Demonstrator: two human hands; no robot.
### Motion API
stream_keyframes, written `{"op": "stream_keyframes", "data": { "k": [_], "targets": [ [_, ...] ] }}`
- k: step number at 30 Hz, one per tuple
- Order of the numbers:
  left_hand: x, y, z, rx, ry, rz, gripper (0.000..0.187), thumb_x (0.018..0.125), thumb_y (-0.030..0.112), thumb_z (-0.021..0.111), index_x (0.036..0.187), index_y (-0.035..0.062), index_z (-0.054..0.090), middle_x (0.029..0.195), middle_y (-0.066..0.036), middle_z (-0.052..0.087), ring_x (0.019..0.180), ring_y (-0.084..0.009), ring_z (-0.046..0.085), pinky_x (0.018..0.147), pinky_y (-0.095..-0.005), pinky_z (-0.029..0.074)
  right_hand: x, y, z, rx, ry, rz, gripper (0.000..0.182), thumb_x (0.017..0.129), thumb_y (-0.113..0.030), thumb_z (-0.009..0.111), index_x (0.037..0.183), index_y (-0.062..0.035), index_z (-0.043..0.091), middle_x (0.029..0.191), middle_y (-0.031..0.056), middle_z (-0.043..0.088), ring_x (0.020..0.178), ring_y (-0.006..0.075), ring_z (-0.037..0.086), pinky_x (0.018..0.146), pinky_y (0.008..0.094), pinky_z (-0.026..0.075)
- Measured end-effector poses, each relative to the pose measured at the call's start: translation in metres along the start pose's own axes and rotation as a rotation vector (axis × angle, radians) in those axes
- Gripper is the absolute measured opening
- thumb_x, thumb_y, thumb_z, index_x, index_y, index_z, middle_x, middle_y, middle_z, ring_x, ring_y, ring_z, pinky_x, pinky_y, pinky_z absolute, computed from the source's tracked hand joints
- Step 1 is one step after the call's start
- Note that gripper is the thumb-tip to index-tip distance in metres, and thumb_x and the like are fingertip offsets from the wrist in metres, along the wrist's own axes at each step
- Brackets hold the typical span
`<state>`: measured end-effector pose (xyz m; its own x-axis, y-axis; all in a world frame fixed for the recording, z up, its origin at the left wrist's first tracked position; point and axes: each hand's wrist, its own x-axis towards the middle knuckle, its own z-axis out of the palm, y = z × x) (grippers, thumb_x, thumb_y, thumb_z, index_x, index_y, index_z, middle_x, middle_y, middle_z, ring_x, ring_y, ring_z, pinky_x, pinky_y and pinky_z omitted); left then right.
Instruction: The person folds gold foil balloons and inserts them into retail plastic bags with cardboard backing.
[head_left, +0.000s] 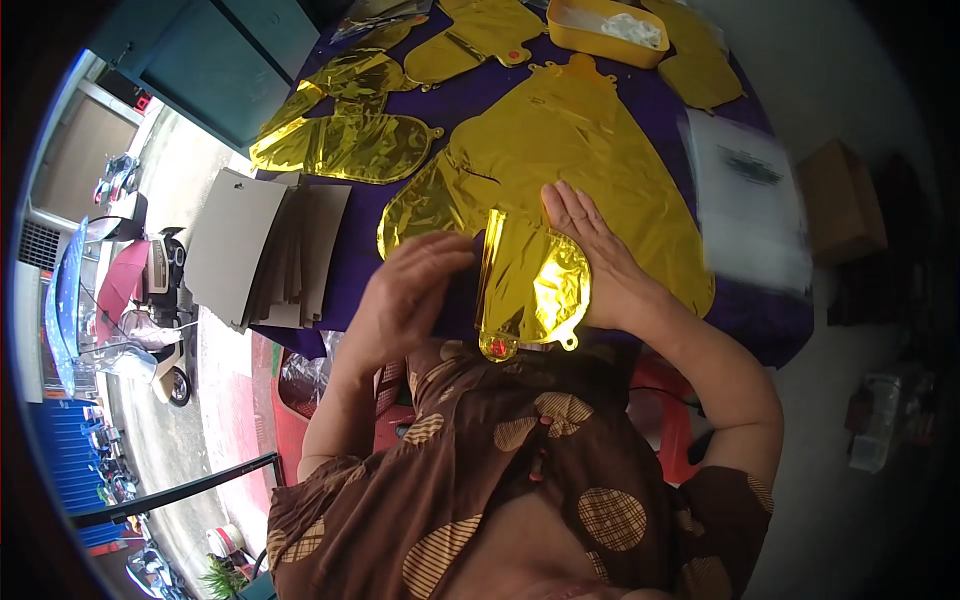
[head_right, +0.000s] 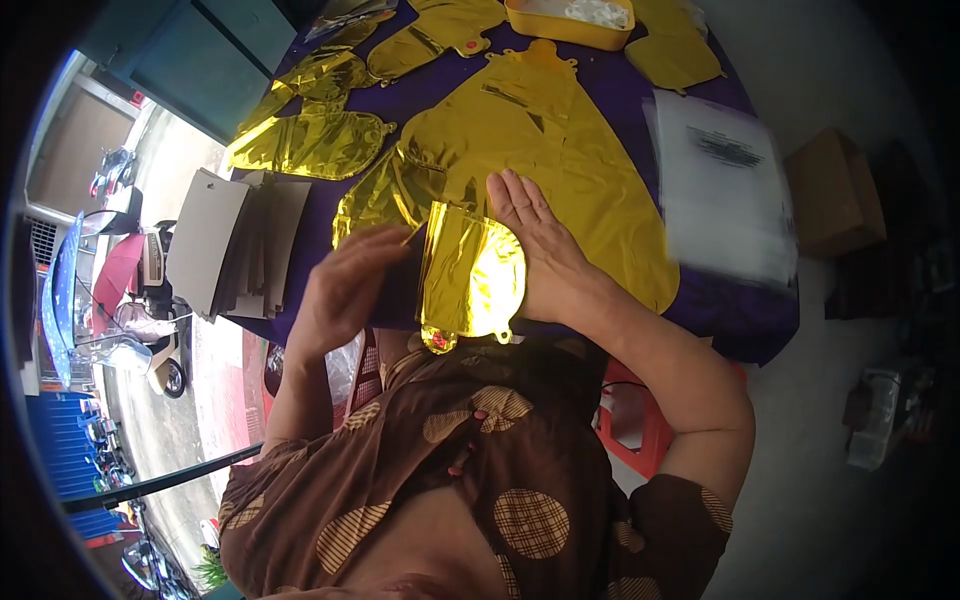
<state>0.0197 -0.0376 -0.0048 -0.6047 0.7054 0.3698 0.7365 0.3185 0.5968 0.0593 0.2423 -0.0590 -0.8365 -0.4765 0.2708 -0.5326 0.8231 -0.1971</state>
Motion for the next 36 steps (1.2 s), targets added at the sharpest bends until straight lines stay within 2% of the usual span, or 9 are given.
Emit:
{"op": "stream_keyframes", "data": {
  "k": [4,13,22,25,27,28,31,34,36],
  "targets": [
    [0.000,0.005,0.016,-0.011,-0.117,0.011,0.041,0.087,-0.007,0.058,0.127,-0.0009,0.064,0.139,-0.017,0.060,0.135,-0.0421,0.048,0.110,-0.0490,0.041,0.002,-0.003,-0.007,0.054,0.012,0.017,0.070,0.088,-0.045,0.061,0.142,-0.0007,0.051,0.156,0.0361,0.025,0.148,0.0504,0.021,0.124,0.0536,0.015],
    [0.007,0.007,0.033,0.134,-0.099,0.050,0.043,0.084,-0.003,0.063,0.127,-0.0003,0.064,0.139,-0.015,0.061,0.129,-0.0424,0.052,0.107,-0.0486,0.043,0.003,-0.001,-0.009,0.044,-0.018,0.011,0.067,0.090,-0.041,0.061,0.142,0.0000,0.049,0.156,0.0363,0.026,0.148,0.0507,0.020,0.124,0.0541,0.017],
    [0.001,-0.002,0.037,0.166,-0.138,0.052,0.047,0.084,-0.001,0.065,0.131,0.0011,0.063,0.141,-0.014,0.060,0.134,-0.0420,0.048,0.110,-0.0495,0.041,0.002,0.000,-0.003,-0.041,0.004,-0.019,0.065,0.091,-0.038,0.058,0.143,-0.0006,0.047,0.155,0.0351,0.025,0.147,0.0505,0.021,0.123,0.0551,0.018],
    [0.001,0.003,0.036,0.143,-0.146,0.015,0.045,0.086,0.001,0.065,0.131,0.0023,0.063,0.142,-0.012,0.060,0.138,-0.0431,0.044,0.115,-0.0558,0.033,0.002,-0.001,-0.012,0.100,-0.046,0.026,0.065,0.092,-0.034,0.059,0.146,-0.0012,0.044,0.157,0.0322,0.025,0.149,0.0472,0.019,0.124,0.0527,0.018],
    [0.000,0.009,0.036,0.265,-0.153,-0.005,0.045,0.086,0.003,0.064,0.131,0.0030,0.064,0.142,-0.011,0.060,0.141,-0.0443,0.039,0.117,-0.0613,0.023,0.003,0.004,-0.032,0.290,-0.127,0.085,0.065,0.094,-0.030,0.060,0.149,-0.0014,0.042,0.159,0.0295,0.023,0.152,0.0439,0.016,0.124,0.0497,0.018],
    [-0.001,0.011,0.036,0.324,-0.157,-0.015,0.045,0.086,0.004,0.064,0.131,0.0033,0.064,0.142,-0.010,0.060,0.143,-0.0449,0.037,0.119,-0.0640,0.019,0.003,0.009,-0.039,0.239,-0.131,0.058,0.064,0.095,-0.024,0.059,0.151,-0.0004,0.040,0.159,0.0284,0.027,0.152,0.0420,0.018,0.124,0.0467,0.020],
    [-0.002,0.011,0.039,0.354,-0.133,0.003,0.048,0.079,0.005,0.066,0.128,0.0022,0.064,0.141,-0.011,0.059,0.143,-0.0495,0.033,0.116,-0.0729,0.012,0.000,0.033,-0.053,0.235,0.056,0.165,0.060,0.097,-0.022,0.057,0.149,0.0034,0.040,0.155,0.0311,0.032,0.149,0.0453,0.025,0.123,0.0477,0.023],
    [-0.002,0.011,0.039,0.337,-0.117,0.001,0.048,0.079,0.005,0.066,0.127,0.0023,0.065,0.140,-0.011,0.060,0.143,-0.0493,0.033,0.115,-0.0742,0.013,0.004,0.020,-0.073,0.458,0.111,0.329,0.056,0.099,-0.022,0.054,0.146,0.0075,0.041,0.151,0.0344,0.036,0.146,0.0475,0.030,0.121,0.0493,0.026],
    [-0.003,0.010,0.039,0.323,-0.119,-0.003,0.047,0.080,0.006,0.066,0.127,0.0022,0.065,0.140,-0.012,0.059,0.143,-0.0498,0.033,0.115,-0.0742,0.013,0.012,0.004,-0.063,0.321,0.105,0.256,0.058,0.100,-0.025,0.053,0.145,0.0089,0.040,0.151,0.0357,0.035,0.146,0.0487,0.029,0.120,0.0499,0.027]
  ]
}}
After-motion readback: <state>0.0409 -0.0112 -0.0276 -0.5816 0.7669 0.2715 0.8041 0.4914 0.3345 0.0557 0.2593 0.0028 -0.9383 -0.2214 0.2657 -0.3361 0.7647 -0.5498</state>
